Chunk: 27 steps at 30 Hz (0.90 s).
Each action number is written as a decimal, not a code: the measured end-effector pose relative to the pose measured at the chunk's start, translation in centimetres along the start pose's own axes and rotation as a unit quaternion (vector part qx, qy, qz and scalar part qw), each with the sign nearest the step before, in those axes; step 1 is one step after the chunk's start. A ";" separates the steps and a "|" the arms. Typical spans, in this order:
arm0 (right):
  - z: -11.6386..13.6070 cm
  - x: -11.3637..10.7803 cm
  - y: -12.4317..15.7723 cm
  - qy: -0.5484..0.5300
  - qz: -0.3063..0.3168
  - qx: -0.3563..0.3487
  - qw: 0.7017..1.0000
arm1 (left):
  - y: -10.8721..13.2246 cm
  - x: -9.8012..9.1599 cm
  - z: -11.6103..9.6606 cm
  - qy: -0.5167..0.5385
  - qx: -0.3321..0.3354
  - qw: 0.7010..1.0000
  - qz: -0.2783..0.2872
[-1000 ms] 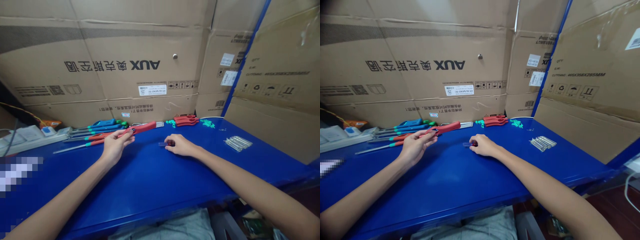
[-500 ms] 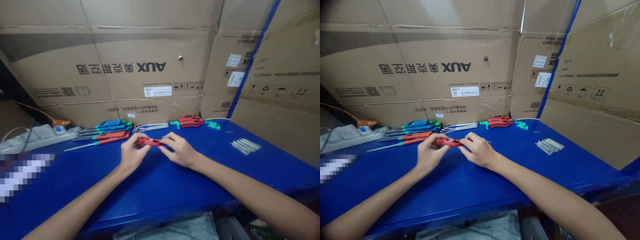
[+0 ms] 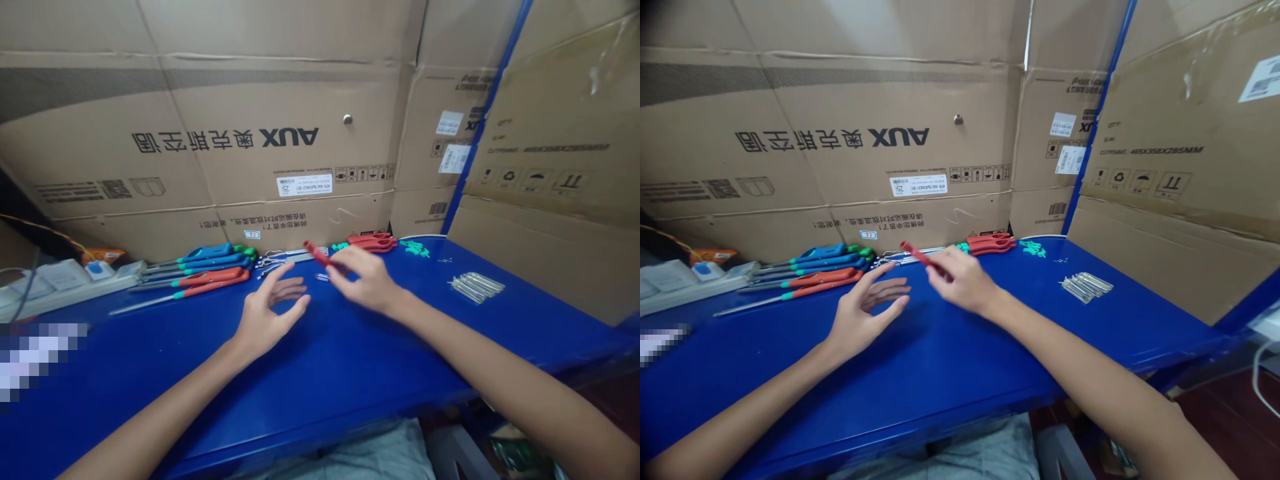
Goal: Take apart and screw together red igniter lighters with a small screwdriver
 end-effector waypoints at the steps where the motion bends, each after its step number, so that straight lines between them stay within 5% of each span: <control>1: -2.2 -1.6 -0.3 -0.020 -0.046 0.074 0.996 | 0.0 0.1 0.2 -0.031 0.000 0.999 0.015; 3: -7.6 -4.8 -0.1 -0.110 -0.142 0.261 0.948 | 0.0 0.5 0.7 -0.093 0.002 0.994 0.050; 5: -12.3 -7.6 1.0 -0.201 -0.266 0.408 0.850 | 0.1 0.9 1.2 -0.135 -0.003 0.987 0.087; 7: -15.7 -9.3 2.3 -0.283 -0.389 0.484 0.731 | 0.1 1.3 1.6 -0.163 -0.010 0.980 0.117; 10: -18.7 -9.5 2.9 -0.314 -0.453 0.514 0.657 | 0.3 1.7 1.5 -0.192 -0.001 0.970 0.148; 17: -21.7 -5.4 4.0 -0.329 -0.475 0.568 0.586 | 0.4 1.6 0.9 -0.228 0.029 0.962 0.149; 27: -22.9 -6.2 5.6 -0.263 -0.496 0.590 0.580 | 0.1 1.3 0.3 -0.237 0.062 0.960 0.138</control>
Point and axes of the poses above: each hand's wrist, its own y-axis away from the middle knuckle, its own x-axis out of the palm, z = x × y, the point moved 7 cm from there along -y, towards the middle knuckle, and after that the axes turned 13 degrees about -y, right-handed, at the moved point
